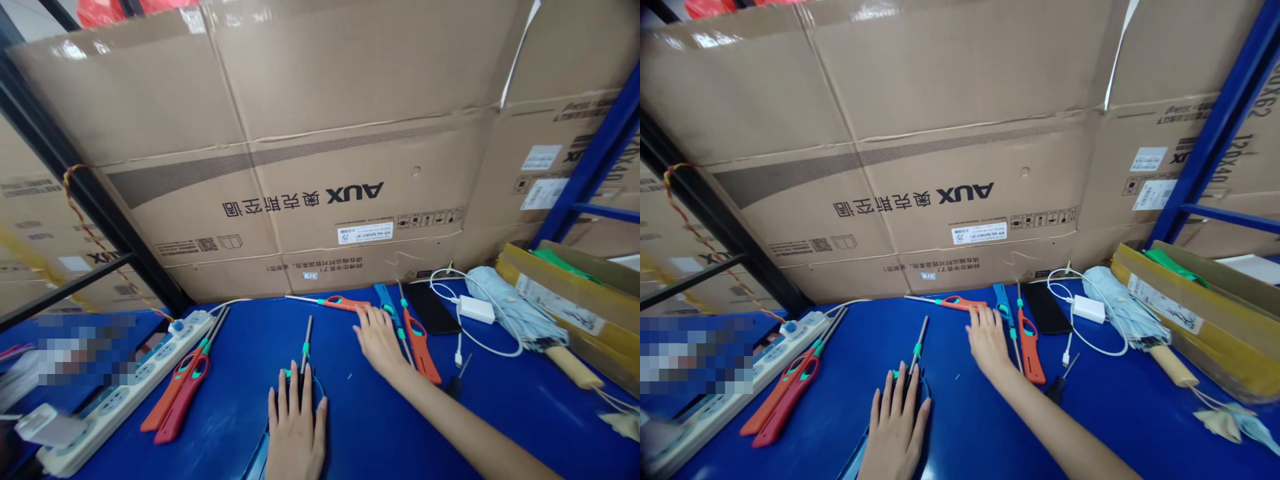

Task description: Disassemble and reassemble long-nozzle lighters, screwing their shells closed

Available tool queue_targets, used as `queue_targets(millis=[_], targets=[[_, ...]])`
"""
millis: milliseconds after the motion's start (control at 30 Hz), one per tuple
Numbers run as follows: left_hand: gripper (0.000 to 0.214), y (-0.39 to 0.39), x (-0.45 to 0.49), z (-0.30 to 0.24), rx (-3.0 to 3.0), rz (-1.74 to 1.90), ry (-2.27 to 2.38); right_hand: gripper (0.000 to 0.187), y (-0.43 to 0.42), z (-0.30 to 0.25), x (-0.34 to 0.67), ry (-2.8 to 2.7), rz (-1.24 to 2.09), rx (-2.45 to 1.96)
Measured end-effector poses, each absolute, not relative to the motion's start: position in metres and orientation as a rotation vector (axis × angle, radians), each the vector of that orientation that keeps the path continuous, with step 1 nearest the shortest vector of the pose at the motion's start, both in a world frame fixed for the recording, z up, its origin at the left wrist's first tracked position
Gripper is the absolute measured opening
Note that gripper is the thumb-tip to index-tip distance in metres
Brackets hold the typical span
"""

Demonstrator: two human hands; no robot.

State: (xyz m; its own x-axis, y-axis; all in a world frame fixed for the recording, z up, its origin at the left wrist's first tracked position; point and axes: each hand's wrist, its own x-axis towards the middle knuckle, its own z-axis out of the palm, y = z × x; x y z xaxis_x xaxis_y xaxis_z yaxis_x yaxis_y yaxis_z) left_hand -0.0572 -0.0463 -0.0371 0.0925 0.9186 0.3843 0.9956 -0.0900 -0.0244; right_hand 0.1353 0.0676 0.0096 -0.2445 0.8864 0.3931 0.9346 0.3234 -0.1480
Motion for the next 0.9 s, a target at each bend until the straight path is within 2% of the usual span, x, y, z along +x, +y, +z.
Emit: queue_targets(millis=[167, 300, 467, 767, 900], targets=[[0.055, -0.039, -0.058, -0.030, -2.126, -0.364, -1.861, 0.069, 0.028, 0.003, 0.119, -2.357, -0.060, -1.374], [0.056, -0.038, -0.065, -0.025, -2.157, -0.366, -1.837, 0.057, 0.033, -0.014, 0.131, -2.285, -0.182, -1.469], [0.058, -0.041, -0.080, -0.015, -2.269, -0.325, -1.792, 0.052, 0.060, -0.026, 0.159, -2.215, -0.369, -1.519], [0.059, -0.041, -0.088, 0.002, -2.480, -0.222, -1.643, 0.050, 0.083, -0.012, 0.175, -2.194, -0.395, -1.600], [0.059, -0.048, -0.088, 0.004, -2.507, -0.216, -1.598, 0.048, 0.072, 0.006, 0.172, -2.166, -0.264, -1.557]])
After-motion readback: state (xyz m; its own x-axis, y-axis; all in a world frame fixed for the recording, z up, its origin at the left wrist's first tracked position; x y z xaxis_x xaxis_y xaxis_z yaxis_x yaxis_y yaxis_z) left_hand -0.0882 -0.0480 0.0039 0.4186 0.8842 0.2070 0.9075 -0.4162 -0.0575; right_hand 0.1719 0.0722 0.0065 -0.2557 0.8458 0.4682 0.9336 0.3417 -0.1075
